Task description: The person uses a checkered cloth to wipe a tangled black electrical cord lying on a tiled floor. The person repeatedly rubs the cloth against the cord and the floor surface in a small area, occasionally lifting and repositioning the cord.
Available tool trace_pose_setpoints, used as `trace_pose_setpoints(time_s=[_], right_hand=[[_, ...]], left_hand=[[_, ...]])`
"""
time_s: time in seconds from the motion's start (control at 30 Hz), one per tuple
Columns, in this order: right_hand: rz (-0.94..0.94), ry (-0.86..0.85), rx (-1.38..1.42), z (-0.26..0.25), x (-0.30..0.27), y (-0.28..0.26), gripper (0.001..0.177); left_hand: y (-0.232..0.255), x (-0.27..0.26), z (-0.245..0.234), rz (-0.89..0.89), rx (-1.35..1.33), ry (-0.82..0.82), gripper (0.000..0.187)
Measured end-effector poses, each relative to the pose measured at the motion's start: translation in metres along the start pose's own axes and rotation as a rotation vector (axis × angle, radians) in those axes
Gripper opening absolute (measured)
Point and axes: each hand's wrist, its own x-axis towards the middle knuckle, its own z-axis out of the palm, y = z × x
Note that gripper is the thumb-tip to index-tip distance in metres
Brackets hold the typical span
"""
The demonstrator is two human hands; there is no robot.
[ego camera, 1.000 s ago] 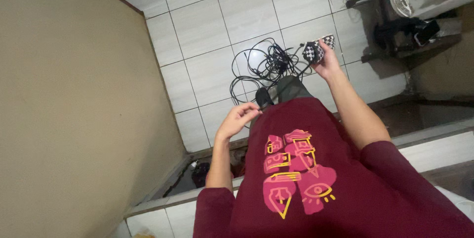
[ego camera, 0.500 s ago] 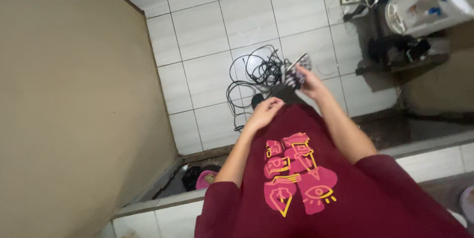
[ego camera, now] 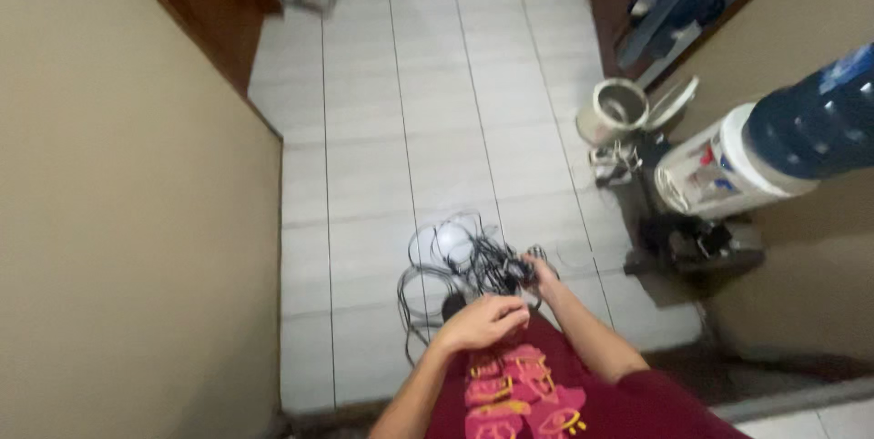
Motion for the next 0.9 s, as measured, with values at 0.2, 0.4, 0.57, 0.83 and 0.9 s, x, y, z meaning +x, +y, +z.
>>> trace_pose_setpoints(time_s=[0.2, 0.4, 0.57, 0.83, 0.9], right_hand=[[0.037, -0.268, 0.194, 0.042, -0.054, -0.036, 0.024], [0.043, -0.370, 0.205, 0.071, -0.085, -0.018, 0.026], [-0.063, -0.225, 0.124, 0.053, -0.060, -0.052, 0.026], [-0.928, -0.279, -0.235, 0.023, -0.004, -0.062, 0.046], [-0.189, -0.290, 0.384, 0.055, 0.000, -0.062, 0.017]], left_hand=[[-0.099, 0.025, 0.011, -0.290, -0.465, 0.019, 0.024], [-0.149, 0.079, 0.021, -0.328, -0.207, 0.301, 0.027], [-0.137, 0.074, 0.020, -0.069, -0.003, 0.326, 0.032], [-0.126, 0.089, -0.005, -0.215, -0.186, 0.156, 0.035], [-0.120, 0.102, -0.007, -0.236, -0.174, 0.267, 0.034]])
